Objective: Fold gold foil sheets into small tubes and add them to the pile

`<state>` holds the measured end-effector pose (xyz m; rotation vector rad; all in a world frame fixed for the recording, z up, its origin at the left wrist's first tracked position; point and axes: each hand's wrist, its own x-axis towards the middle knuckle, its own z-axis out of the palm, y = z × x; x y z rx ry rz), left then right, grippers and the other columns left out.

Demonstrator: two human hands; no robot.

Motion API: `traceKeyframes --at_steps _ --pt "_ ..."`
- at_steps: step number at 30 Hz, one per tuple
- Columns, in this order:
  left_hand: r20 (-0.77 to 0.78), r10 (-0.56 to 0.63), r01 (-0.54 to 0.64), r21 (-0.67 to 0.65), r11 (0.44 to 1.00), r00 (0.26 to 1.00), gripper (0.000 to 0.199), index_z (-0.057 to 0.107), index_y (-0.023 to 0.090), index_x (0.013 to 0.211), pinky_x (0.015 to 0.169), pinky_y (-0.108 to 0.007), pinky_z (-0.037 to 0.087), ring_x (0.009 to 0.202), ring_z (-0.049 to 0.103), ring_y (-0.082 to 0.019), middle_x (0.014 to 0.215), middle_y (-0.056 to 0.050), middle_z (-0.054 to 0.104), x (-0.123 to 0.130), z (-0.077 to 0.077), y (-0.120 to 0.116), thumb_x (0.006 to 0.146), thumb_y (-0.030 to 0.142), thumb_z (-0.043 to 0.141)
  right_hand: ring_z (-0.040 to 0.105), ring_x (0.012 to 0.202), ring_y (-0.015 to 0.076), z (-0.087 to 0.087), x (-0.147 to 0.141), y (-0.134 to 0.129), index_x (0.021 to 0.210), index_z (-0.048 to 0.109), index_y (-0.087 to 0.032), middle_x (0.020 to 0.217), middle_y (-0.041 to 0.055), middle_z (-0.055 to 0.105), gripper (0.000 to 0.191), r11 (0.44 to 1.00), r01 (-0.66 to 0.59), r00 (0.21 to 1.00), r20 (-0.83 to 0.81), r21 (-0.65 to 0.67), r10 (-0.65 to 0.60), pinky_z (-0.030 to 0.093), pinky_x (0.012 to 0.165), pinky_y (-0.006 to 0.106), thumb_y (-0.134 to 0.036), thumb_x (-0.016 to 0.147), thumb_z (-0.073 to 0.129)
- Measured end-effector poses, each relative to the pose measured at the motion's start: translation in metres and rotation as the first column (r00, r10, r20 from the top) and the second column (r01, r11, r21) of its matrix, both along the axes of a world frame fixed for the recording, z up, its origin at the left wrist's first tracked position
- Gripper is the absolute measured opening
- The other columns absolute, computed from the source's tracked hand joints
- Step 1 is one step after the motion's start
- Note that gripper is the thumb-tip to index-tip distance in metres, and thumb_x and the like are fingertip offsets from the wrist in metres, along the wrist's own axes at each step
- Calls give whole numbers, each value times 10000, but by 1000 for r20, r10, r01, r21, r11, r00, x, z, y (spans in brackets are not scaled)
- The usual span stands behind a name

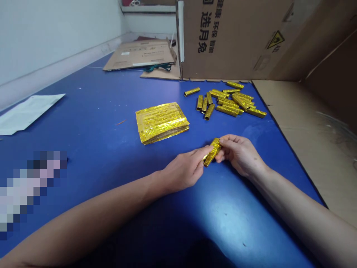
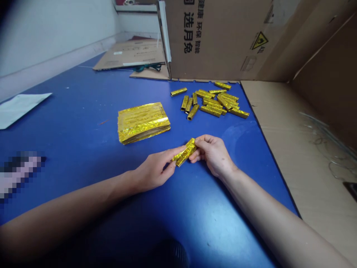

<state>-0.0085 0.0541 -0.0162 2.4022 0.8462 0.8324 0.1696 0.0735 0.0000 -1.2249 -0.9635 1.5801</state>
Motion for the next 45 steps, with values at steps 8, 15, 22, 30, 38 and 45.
traceKeyframes --at_steps 8,15,22,30,38,45 --pt "-24 -1 0 -31 1000 1000 455 399 71 1247 933 -318 433 1102 533 -184 1224 -144 533 1 1 -1 796 103 349 561 349 126 -2 -2 -2 640 532 -158 412 11 593 159 999 35 997 63 36 -37 461 378 206 -275 663 638" --pt "-25 6 -7 -27 1000 1000 435 416 49 1228 956 -307 414 1131 509 -177 1229 -156 526 3 0 -2 802 110 352 570 378 118 -5 -1 -2 688 550 -149 462 11 618 191 997 7 999 44 76 -10 469 404 206 -300 666 664" --pt "-13 32 -32 -27 999 999 442 413 99 1240 929 -327 436 1109 526 -182 1234 -130 528 2 -2 -2 803 112 349 590 426 115 -5 4 1 678 562 -142 497 16 633 233 995 -81 996 -17 55 82 494 465 213 -310 635 717" --pt "-3 36 -36 -121 992 999 439 398 90 1254 864 -343 475 1016 581 -197 1118 -127 596 1 3 -2 821 122 339 598 448 109 -5 10 4 685 580 -142 506 14 635 179 988 -156 983 -96 11 156 502 487 205 -285 683 688" --pt "100 23 -10 -128 992 995 483 389 141 1258 884 -347 468 1044 561 -185 1181 -115 558 2 -2 -2 779 79 384 596 445 109 -4 11 5 677 587 -134 511 25 638 200 987 -161 982 -99 -12 159 503 490 203 -284 647 716" --pt "68 12 -1 -166 986 998 494 382 111 1264 850 -352 486 995 581 -198 1137 -129 576 2 1 -3 771 105 419 567 405 97 -4 5 2 653 571 -139 474 6 619 222 996 -84 995 -58 30 85 480 452 190 -301 635 721"
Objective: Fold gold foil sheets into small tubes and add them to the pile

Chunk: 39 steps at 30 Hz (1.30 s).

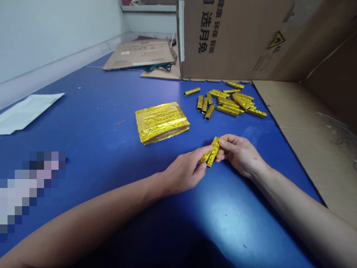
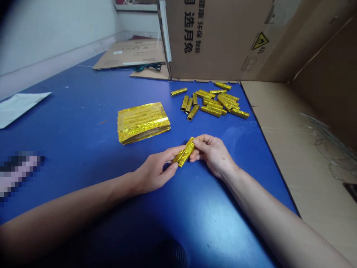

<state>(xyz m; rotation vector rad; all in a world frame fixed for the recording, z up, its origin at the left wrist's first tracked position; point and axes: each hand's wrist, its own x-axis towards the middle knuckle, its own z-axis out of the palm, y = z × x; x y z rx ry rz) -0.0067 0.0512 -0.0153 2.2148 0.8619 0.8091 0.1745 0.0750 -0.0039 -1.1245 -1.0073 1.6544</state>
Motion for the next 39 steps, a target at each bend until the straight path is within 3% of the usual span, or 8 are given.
traceKeyframes --at_steps 4,11,22,28,39 --pt "72 14 -16 14 1000 997 468 399 99 1245 839 -308 501 1021 570 -181 1185 -130 549 1 -2 -1 779 115 447 566 407 101 1 0 0 654 567 -142 476 10 619 228 1000 3 1000 -23 -7 -3 480 457 202 -311 634 719" --pt "206 94 -81 -70 994 974 333 517 113 1116 742 -259 535 829 641 -136 965 -79 656 2 -4 -2 788 153 487 555 398 103 2 -2 -2 655 563 -144 467 0 604 236 1000 -5 1000 26 22 5 464 442 210 -340 663 694" --pt "252 152 -202 187 961 956 215 594 167 928 662 -194 498 778 610 -100 857 -18 660 0 -4 2 755 65 516 541 383 99 -1 -6 -5 659 538 -154 490 6 621 267 997 5 992 124 79 -15 441 428 215 -375 654 687" --pt "277 155 -220 225 949 948 216 589 156 918 701 -209 496 800 613 -103 865 -32 657 -1 -6 2 755 40 509 565 416 119 3 -5 -5 673 548 -162 478 -1 614 201 999 -54 998 -13 -6 54 460 470 244 -310 648 681" --pt "239 124 -198 317 928 963 209 597 141 938 830 -292 484 944 594 -140 1003 -101 623 -4 -1 4 783 63 481 575 424 131 5 -1 -2 600 569 -155 471 22 618 100 995 -57 996 -78 -83 51 465 492 248 -210 633 645"
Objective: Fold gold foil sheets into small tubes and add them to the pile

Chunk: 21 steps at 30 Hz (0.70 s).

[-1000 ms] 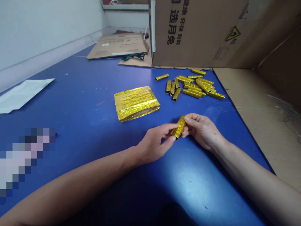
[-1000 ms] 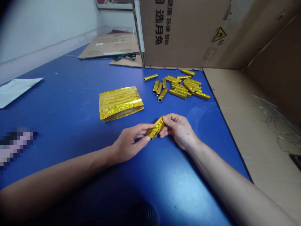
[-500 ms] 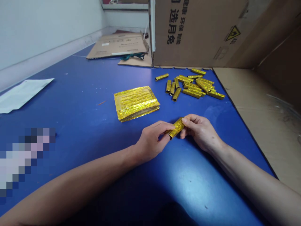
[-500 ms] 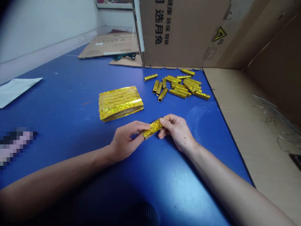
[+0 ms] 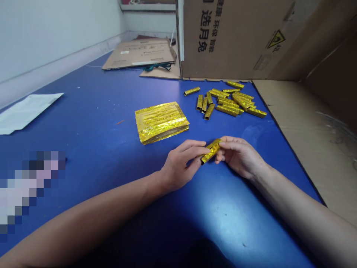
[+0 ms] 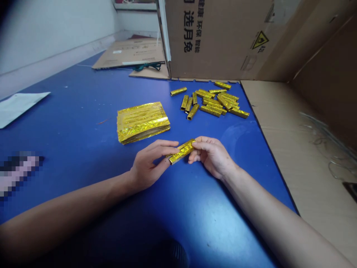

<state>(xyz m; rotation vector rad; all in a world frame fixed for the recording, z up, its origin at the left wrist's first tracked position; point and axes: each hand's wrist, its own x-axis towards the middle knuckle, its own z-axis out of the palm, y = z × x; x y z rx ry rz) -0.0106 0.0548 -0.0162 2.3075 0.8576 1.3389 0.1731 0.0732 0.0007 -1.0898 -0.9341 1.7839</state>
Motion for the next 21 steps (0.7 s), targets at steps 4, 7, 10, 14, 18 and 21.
traceKeyframes --at_steps 4,7,10,14,18,21 --pt "6 6 -6 15 1000 1000 144 599 131 880 816 -294 489 943 597 -151 989 -118 622 0 4 -2 777 97 505 587 442 146 -1 2 1 595 577 -152 484 38 626 68 1000 -13 999 -37 -4 13 472 505 257 -184 633 624" --pt "22 11 -11 -31 999 1000 98 587 137 836 755 -270 504 910 601 -148 960 -106 625 0 4 -2 780 120 508 589 451 140 -2 2 1 597 577 -150 498 40 632 69 1000 -15 999 -40 -1 15 472 508 251 -177 638 626" --pt "56 28 -19 -161 987 998 113 566 126 874 690 -239 512 835 612 -137 951 -101 625 2 1 -2 775 133 512 588 451 135 -2 2 1 607 580 -153 492 34 630 68 1000 -17 999 -42 5 17 476 509 247 -179 651 625" --pt "54 39 -22 -280 960 998 206 540 125 947 674 -239 514 725 618 -120 858 -56 633 3 -4 -3 745 96 510 587 446 130 -3 1 1 606 583 -152 493 30 629 73 1000 -8 999 -45 16 9 485 509 245 -179 651 633" --pt "40 30 -17 -294 956 999 242 528 141 963 672 -228 508 732 617 -116 852 -40 631 4 -5 -3 736 70 490 584 444 120 -4 -1 1 616 584 -145 524 34 644 80 999 43 998 -39 20 -43 500 510 244 -175 632 656" --pt "47 16 -1 -314 950 999 255 519 147 990 706 -225 508 767 622 -114 901 -44 633 3 -6 -3 753 66 468 587 442 123 -5 -3 0 614 576 -144 504 32 636 105 995 88 996 -32 36 -87 505 504 240 -191 633 668"
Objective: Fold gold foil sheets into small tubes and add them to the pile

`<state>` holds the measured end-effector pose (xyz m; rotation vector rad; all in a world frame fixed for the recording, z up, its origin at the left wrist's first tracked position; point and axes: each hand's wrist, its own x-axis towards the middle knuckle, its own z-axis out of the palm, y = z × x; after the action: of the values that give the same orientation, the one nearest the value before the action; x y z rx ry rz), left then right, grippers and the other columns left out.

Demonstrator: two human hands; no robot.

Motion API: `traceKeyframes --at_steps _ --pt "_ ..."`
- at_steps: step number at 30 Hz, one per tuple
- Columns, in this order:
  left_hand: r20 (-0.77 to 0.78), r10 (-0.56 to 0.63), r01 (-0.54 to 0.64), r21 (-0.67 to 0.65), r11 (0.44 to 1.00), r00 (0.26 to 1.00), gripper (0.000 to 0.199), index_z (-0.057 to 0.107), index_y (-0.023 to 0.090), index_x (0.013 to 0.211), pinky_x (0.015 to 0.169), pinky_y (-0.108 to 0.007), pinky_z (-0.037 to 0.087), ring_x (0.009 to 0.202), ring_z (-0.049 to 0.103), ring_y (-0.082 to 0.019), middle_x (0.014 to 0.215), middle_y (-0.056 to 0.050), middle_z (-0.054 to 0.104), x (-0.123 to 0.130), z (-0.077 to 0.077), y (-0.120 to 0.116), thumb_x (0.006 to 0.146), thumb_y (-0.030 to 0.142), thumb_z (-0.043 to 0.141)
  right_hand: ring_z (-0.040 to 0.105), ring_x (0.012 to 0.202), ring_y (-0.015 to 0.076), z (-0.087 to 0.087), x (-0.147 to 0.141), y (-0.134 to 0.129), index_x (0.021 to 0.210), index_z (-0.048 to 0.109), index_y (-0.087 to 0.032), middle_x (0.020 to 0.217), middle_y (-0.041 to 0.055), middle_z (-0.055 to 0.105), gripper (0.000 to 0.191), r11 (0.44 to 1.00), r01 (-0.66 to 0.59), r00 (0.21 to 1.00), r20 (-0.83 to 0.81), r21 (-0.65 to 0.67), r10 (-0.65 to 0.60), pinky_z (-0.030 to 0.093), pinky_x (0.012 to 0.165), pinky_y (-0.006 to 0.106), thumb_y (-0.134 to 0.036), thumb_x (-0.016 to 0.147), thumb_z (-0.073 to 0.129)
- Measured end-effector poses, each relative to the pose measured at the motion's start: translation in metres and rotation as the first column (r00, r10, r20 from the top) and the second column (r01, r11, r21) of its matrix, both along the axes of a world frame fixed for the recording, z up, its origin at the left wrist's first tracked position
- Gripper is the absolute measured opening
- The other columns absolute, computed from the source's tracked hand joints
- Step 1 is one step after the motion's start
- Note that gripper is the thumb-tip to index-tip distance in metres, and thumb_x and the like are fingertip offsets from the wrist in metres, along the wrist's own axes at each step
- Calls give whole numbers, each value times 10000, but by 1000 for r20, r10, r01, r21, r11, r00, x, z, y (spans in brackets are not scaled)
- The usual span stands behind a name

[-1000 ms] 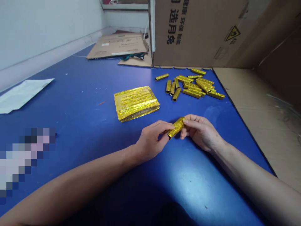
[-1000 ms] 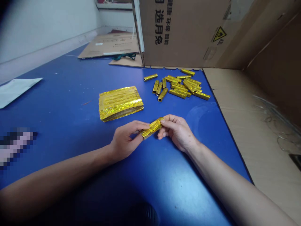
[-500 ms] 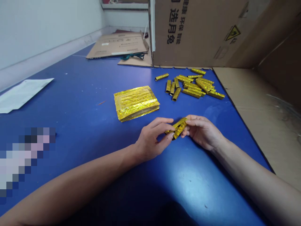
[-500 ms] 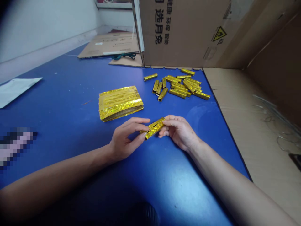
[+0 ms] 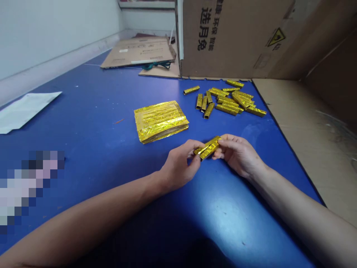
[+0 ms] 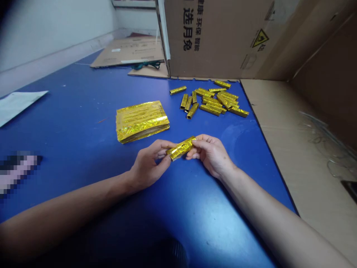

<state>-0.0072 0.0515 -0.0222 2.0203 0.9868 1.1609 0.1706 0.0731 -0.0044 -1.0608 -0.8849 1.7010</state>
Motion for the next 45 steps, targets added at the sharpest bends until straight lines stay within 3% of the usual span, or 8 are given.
traceKeyframes --at_steps 4,12,19,28,35,38,41,45 --pt "-42 12 -10 40 999 999 280 526 154 1004 710 -218 509 768 626 -111 921 -36 637 0 0 0 749 56 465 593 443 119 0 -2 -1 626 573 -143 532 32 650 125 998 67 998 9 15 -67 506 488 228 -204 639 681" --pt "-100 26 -17 95 995 995 259 540 145 1000 685 -206 512 747 631 -110 876 -35 654 3 4 -2 759 77 476 582 431 104 0 -3 -2 649 569 -147 536 20 649 151 997 59 998 11 41 -60 503 473 216 -234 642 692" --pt "-166 -50 94 269 959 985 291 555 142 1025 857 -271 480 960 599 -139 1024 -83 637 1 2 -2 769 52 450 550 365 93 -1 -8 -5 627 538 -152 506 8 638 161 989 135 988 73 53 -139 477 409 204 -232 620 677" --pt "-149 -94 117 157 981 984 246 556 148 1008 829 -295 497 975 593 -164 1032 -93 630 1 6 -3 768 145 503 557 364 101 0 -11 -6 653 524 -153 508 5 639 174 982 178 978 100 57 -183 478 399 210 -233 605 672" --pt "-120 -3 9 49 999 993 194 530 145 980 713 -234 512 797 613 -120 907 -46 639 3 3 -3 786 161 522 578 389 107 -1 -10 -7 675 514 -151 550 7 651 214 984 156 984 77 85 -162 487 425 215 -254 614 692" --pt "-113 33 -26 67 997 993 241 517 141 1020 710 -222 499 793 601 -112 929 -44 628 3 2 -1 779 130 509 581 389 112 -3 -10 -7 708 490 -168 532 -26 631 248 981 158 985 57 117 -165 481 423 215 -258 618 702" --pt "-135 52 -40 94 995 989 273 529 132 1047 705 -228 483 804 583 -117 939 -53 620 2 3 1 779 104 483 577 383 122 -4 -10 -8 857 486 -199 501 -82 592 322 974 156 984 56 166 -167 472 416 223 -254 628 706" --pt "-117 45 -35 85 996 992 264 545 115 1050 700 -246 474 780 573 -122 897 -61 615 -1 5 4 808 112 438 583 410 110 -3 -10 -9 927 519 -181 587 -59 618 349 979 99 990 78 178 -114 472 432 221 -269 641 700"
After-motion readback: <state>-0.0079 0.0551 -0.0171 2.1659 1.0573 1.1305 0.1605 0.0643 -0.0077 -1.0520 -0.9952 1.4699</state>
